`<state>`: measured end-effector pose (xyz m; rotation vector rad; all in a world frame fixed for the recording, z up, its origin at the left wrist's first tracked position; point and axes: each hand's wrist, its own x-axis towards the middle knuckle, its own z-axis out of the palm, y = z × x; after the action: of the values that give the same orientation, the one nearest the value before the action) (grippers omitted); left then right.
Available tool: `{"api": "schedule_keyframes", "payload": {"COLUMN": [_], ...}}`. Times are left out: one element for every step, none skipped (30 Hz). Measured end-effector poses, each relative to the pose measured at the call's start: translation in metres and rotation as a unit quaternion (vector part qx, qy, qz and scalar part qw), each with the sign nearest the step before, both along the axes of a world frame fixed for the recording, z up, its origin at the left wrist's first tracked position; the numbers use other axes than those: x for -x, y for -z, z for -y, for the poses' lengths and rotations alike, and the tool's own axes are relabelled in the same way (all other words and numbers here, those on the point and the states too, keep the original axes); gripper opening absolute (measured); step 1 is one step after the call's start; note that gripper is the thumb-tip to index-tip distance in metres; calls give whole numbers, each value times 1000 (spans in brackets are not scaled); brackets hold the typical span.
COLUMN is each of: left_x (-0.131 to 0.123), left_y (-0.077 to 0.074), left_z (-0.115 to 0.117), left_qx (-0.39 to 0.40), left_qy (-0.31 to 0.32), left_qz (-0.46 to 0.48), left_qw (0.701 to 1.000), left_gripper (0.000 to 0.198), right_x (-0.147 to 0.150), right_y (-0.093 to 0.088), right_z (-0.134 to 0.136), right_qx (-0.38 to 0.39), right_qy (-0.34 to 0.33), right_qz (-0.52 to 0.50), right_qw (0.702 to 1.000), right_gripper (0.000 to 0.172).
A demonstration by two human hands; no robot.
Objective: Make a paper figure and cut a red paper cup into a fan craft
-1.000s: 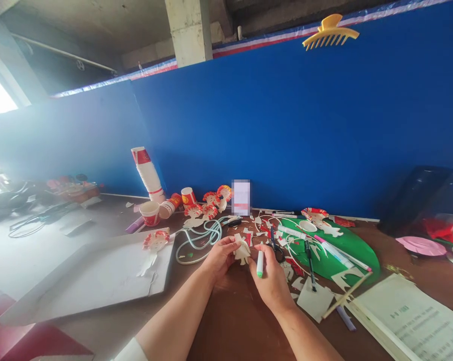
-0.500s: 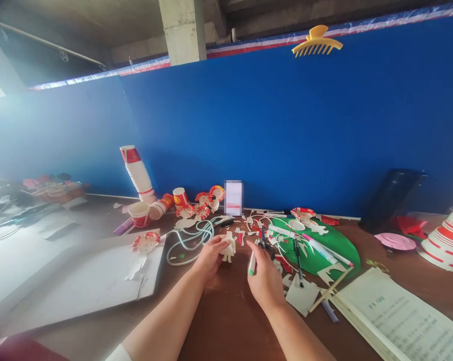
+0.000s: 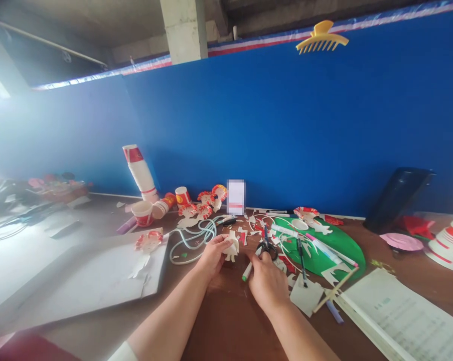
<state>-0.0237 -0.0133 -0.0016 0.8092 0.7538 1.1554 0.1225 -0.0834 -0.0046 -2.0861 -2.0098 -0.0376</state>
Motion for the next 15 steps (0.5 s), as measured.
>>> {"api": "schedule_keyframes", "payload": {"left_x": [0,0,0,0,-1,-1,-1,-1,-1,-2,-2,-2,-2,-2,-2], "left_y": [0,1,1,1,2,2,2,2,2,2,3,3,3,4,4], "left_z": [0,0,0,0,0,0,0,0,-1,-1,-1,-1,-2,-2,-2], "left_qx": [-3,-3,-2,1,4,6,7,7,7,6,7,7,7,8,9], "left_qy": [1,1,-1,-3,-5,-7,-9,-10,-9,-8,-7,-7,-8,-9,-10], "left_qz": [0,-1,-3,-4,-5,-4,-4,-4,-5,-6,-7,-9,-10,-12,-15], "left_qw": [1000,1000,1000,1000,1000,1000,1000,1000,1000,1000,1000,1000,1000,1000,1000], "left_gripper": [30,30,29,30,30,31,32,32,32,32,32,32,32,33,33], "right_x": [0,0,0,1,1,1,1,1,1,1,1,1,1,2,2], "right_y": [-1,-1,-2,-2,-3,-3,-3,-3,-3,-2,-2,-1,-1,-1,-1], "right_z": [0,1,1,2,2,2,2,2,1,1,0,0,0,0,0], "right_qx": [2,5,7,10,12,14,15,16,16,14,12,7,-1,-11,-25], "right_qy": [-2,-4,-4,-5,-7,-7,-7,-7,-6,-5,-3,-2,0,2,6], "right_qz": [4,8,13,17,21,23,24,24,24,24,23,22,21,17,13], "right_qw": [1000,1000,1000,1000,1000,1000,1000,1000,1000,1000,1000,1000,1000,1000,1000], "right_gripper": [50,51,50,50,49,48,48,47,47,47,47,46,45,45,44]}}
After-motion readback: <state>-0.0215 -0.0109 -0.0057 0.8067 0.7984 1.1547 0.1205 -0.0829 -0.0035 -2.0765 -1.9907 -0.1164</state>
